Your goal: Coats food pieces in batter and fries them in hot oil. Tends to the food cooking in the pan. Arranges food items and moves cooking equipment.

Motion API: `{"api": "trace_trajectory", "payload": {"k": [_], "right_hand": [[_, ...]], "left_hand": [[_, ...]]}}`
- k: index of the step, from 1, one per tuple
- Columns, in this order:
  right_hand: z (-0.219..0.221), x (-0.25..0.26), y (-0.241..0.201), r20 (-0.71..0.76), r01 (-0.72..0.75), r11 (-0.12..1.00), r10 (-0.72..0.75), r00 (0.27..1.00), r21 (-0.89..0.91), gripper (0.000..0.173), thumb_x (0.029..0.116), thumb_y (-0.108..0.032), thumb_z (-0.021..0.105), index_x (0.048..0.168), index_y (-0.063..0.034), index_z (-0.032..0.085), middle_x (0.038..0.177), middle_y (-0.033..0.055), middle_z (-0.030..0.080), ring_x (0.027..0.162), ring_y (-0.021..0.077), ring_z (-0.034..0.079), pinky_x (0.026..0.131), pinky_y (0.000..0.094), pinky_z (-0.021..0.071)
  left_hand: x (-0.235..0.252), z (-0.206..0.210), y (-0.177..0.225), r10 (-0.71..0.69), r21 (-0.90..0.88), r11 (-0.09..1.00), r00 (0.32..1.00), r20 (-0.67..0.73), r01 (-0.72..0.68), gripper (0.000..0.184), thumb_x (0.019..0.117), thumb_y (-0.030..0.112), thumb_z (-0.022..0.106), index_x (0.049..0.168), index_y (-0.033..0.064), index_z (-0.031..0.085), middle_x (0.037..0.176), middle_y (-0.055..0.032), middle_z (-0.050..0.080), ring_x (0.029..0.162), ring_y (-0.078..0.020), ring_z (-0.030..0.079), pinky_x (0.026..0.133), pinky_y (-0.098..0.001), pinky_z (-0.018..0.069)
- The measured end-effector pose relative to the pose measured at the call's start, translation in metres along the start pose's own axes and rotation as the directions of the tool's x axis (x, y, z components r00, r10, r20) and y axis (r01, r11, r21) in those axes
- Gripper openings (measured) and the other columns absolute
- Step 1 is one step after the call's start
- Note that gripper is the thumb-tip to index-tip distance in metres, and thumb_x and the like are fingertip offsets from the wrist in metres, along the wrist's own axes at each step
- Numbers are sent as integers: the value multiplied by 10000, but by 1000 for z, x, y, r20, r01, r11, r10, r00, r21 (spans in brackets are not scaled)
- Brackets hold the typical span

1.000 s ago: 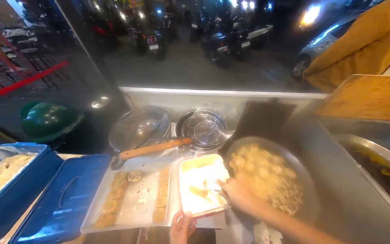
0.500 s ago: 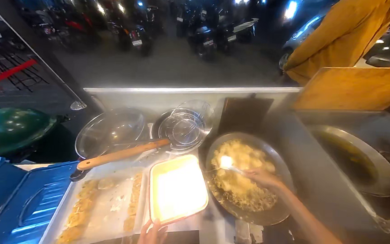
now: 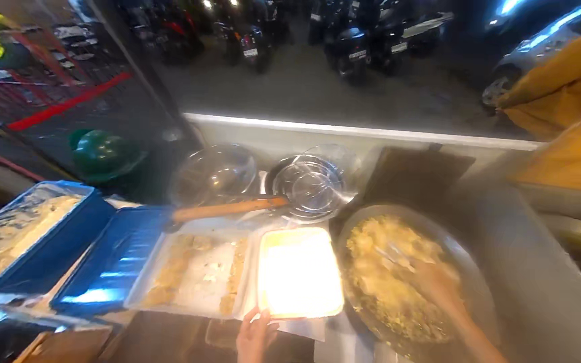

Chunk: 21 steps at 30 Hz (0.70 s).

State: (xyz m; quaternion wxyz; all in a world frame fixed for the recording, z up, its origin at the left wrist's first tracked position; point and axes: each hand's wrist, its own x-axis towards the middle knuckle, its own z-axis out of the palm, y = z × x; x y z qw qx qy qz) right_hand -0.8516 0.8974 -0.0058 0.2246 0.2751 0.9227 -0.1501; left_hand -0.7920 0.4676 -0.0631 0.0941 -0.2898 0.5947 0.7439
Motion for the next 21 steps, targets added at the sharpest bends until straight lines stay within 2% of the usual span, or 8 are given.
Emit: {"api": "trace_trajectory", "payload": {"k": [2,4,5,7,10,13,16,21], "right_hand": [[-18,-36,-45,-47,178,984,-178,983,1,521,1014,-501,594,1384,-138,644,1117,239,719,1058,450,680,915,678,503],[-27,-76,-108,-86,386,922,-384,919,17,522,1003,-506,602,1424,-198,635,1004,203,734,919,416,696,820,664,523],[-26,-93,-144,-80,480,877,-477,875,18,507,1001,-489,600,1436,-230,626,991,183,738,897,396,700,803,652,531],[-19,-123,-227,48,604,797,-604,796,-4,517,1024,-473,567,1495,-260,568,1093,169,737,1012,386,698,895,637,529],[21,-138,-353,241,741,664,-707,665,-98,512,1053,-435,530,1468,-137,562,1183,217,701,1134,420,660,946,628,502],[75,-126,-453,265,794,568,-748,608,-217,426,996,-236,633,1345,5,601,1213,283,666,1153,479,635,924,664,500],[110,-112,-515,288,784,513,-738,611,-350,295,949,11,601,1227,104,638,1269,305,635,1178,491,615,922,653,507],[100,-113,-536,413,786,404,-686,599,-468,300,946,12,601,1231,97,636,1305,298,624,1221,478,598,956,655,481]], "left_hand": [[0,-1,1,2,-16,1000,1000,11,-2,469,1026,131,612,1426,-40,435,1002,-199,717,837,-261,742,758,-422,628],[2,-3,3,8,-31,999,1000,25,-7,470,1007,115,639,1408,-47,454,981,-196,725,824,-259,744,750,-418,630],[3,-5,4,12,-41,999,999,39,-11,466,996,105,650,1393,-51,464,964,-192,727,812,-255,744,744,-412,631],[4,-7,7,8,-58,998,997,74,-4,465,985,105,670,1376,-56,477,966,-187,728,807,-248,743,751,-407,631],[8,-10,6,32,-83,996,993,117,-23,463,975,104,685,1358,-67,488,993,-193,717,805,-242,736,751,-402,628],[7,-10,9,34,-98,995,990,135,-21,489,955,101,709,1353,-76,488,990,-191,713,812,-230,729,754,-396,620],[10,-10,9,41,-92,995,988,148,-28,516,947,111,721,1360,-86,480,1003,-197,704,812,-223,723,750,-391,620],[13,-13,8,26,-83,996,983,182,-11,553,933,127,741,1375,-79,479,1039,-211,701,851,-240,723,769,-401,618]]}}
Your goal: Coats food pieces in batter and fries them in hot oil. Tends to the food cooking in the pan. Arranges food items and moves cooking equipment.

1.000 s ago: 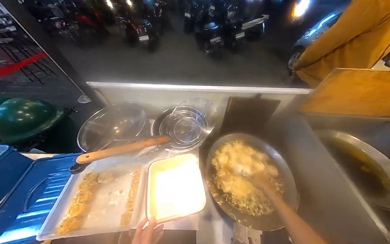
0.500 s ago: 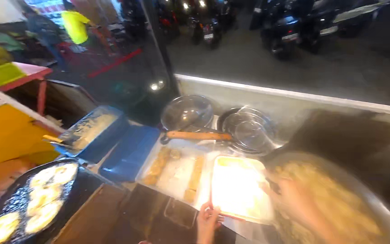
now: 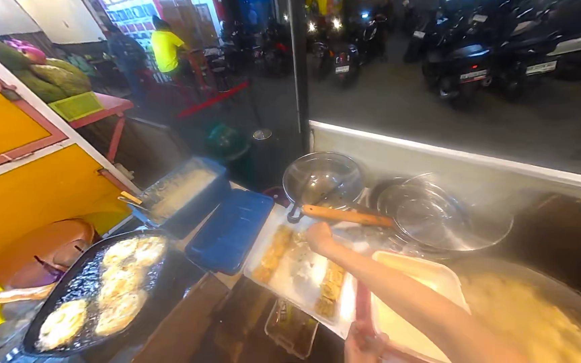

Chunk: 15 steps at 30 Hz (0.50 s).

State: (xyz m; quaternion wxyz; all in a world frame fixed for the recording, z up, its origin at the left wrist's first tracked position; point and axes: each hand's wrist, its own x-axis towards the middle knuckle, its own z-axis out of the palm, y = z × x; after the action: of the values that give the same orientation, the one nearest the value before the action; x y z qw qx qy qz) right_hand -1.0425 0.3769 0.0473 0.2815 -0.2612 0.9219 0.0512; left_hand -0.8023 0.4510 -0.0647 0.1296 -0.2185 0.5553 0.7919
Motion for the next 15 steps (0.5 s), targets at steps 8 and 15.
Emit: {"api": "trace_trajectory", "payload": {"k": [8,15], "right_hand": [[25,-142,119,-65,25,914,1,998,405,366,1050,-400,564,1226,-118,717,1059,179,719,998,364,686,889,615,520],[82,-253,218,159,-309,735,268,950,604,408,1079,-365,536,1348,-86,664,1049,199,707,873,311,673,866,528,532]], "left_hand": [[9,-5,-2,3,-2,1000,995,97,-3,532,929,88,737,1361,-75,474,979,-195,717,822,-245,734,766,-418,625],[11,-8,4,-68,26,998,990,120,65,600,934,96,740,1421,-58,427,1035,-217,710,845,-266,739,769,-423,628]]}}
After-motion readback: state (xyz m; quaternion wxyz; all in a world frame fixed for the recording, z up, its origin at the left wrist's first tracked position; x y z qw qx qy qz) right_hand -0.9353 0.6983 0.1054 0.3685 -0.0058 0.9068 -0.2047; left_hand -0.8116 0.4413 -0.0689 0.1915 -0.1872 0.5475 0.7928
